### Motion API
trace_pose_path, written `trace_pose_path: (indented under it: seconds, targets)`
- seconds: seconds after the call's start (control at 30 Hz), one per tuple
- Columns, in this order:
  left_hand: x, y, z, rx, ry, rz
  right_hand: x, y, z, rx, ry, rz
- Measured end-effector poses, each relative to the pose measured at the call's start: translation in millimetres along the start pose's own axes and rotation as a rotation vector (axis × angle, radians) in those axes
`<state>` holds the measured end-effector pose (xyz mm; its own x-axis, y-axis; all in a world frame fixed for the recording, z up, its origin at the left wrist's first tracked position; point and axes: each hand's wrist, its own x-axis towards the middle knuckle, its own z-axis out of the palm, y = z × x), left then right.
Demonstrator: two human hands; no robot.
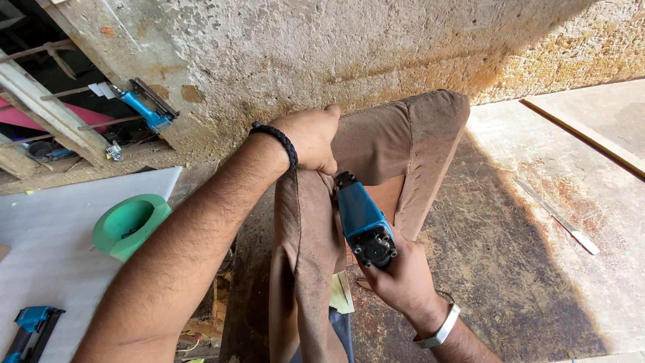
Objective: The person wraps a rectangular cushion with brown fabric, folds and smooths the edges, and secures the fabric using a pneumatic staple gun. The person repeatedly adjusts the fabric and staples it to the cushion base.
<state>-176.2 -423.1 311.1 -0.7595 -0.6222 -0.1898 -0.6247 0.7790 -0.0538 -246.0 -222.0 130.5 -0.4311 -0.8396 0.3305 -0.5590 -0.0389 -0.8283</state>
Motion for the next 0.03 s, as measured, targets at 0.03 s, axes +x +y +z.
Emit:
trace_pose_path:
  seconds: [0.03]
  targets:
    - [-0.1, 2.3, -0.7, 0.002, -0.024, -0.020, 0.4, 0.9, -0.9, 0.010, -0.012, -0.005]
